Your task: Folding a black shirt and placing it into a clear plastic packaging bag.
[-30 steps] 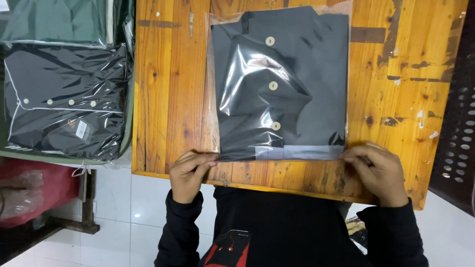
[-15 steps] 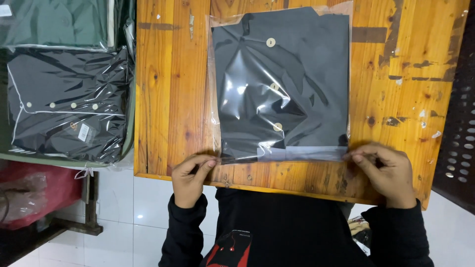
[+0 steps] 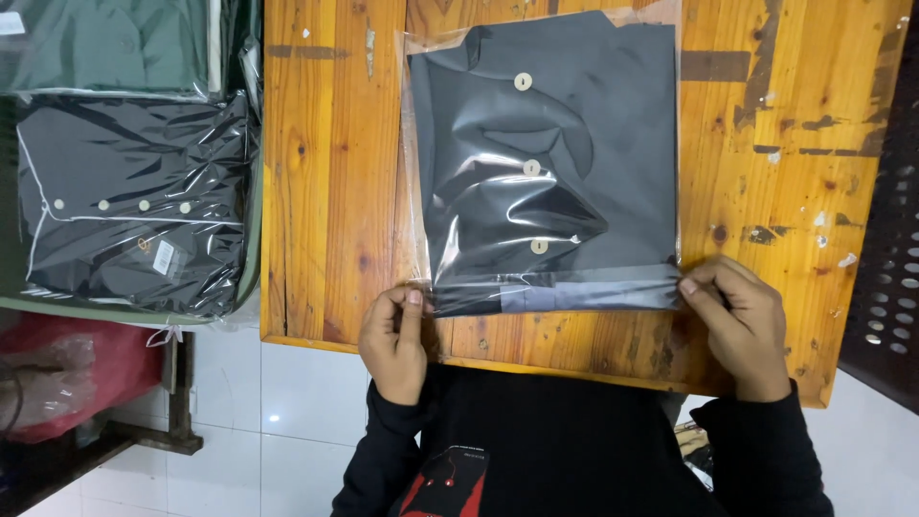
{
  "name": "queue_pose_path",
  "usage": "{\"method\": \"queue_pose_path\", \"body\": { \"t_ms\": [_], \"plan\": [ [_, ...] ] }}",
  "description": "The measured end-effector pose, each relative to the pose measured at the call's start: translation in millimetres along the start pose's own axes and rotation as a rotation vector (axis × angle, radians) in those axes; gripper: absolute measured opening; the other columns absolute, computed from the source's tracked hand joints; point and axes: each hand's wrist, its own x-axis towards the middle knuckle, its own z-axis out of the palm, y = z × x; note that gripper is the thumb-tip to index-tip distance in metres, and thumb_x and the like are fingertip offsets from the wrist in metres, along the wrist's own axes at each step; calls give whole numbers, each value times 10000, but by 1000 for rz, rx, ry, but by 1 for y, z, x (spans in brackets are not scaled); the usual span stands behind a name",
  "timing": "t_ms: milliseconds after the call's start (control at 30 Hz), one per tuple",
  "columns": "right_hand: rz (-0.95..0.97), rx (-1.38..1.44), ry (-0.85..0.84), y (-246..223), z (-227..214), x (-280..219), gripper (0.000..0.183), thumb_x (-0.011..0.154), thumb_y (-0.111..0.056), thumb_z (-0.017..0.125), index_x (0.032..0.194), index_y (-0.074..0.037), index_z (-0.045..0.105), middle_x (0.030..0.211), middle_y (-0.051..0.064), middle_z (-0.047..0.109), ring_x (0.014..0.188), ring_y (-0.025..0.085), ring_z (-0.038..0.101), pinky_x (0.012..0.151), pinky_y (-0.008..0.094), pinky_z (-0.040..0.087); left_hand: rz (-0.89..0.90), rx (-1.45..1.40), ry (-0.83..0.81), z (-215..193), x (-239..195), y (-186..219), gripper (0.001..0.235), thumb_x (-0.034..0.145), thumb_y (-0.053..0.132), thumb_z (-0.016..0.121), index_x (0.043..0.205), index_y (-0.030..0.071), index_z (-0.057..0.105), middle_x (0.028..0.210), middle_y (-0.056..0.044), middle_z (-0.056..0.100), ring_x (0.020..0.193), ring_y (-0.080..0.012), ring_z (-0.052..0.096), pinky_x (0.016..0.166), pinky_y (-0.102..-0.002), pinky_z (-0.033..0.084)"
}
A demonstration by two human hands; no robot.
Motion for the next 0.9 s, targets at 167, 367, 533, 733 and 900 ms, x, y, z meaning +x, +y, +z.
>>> {"method": "queue_pose_path", "body": {
  "t_ms": [167,367,533,733,900],
  "plan": [
    [-65,-167,135,10,14,-5,80,981,-26,706,950,46,723,1098,154,579,1134,285,583,938,393,485,113,318,63,8,1,-10,236,1017,312,602,969,120,730,1002,-1,764,941,-211,668,796,-351,514],
    [-44,-332,225,-15,29,-8,164,968,-16,698,949,30,541,1122,194,455,1139,331,556,708,413,500,241,485,142,9,1,-2,265,987,327,682,1119,97,681,962,-42,613,809,-218,594,656,-373,485],
    [-99,-264,311,-20,24,-11,417,923,144,525,1336,117,576,922,164,462,1041,326,449,758,432,440,271,217,240,2,5,12,339,993,156,671,1303,24,634,1165,-96,731,1110,-241,687,992,-379,542],
    [-460,-545,143,-44,51,25,722,1104,-404,438,1704,-238,73,1770,81,-56,1650,280,-94,1362,560,-79,854,715,-63,43,4,45,516,1090,437,425,1544,211,519,1615,-76,461,1535,-280,382,1272,-544,67],
    [-369,-574,68,-28,75,40,610,1099,-419,279,1671,-209,290,1728,244,79,1561,421,-62,1184,631,-87,622,467,-319,63,37,11,657,1070,491,296,1642,169,303,1726,-221,117,1595,-419,65,1242,-594,-71]
  ]
}}
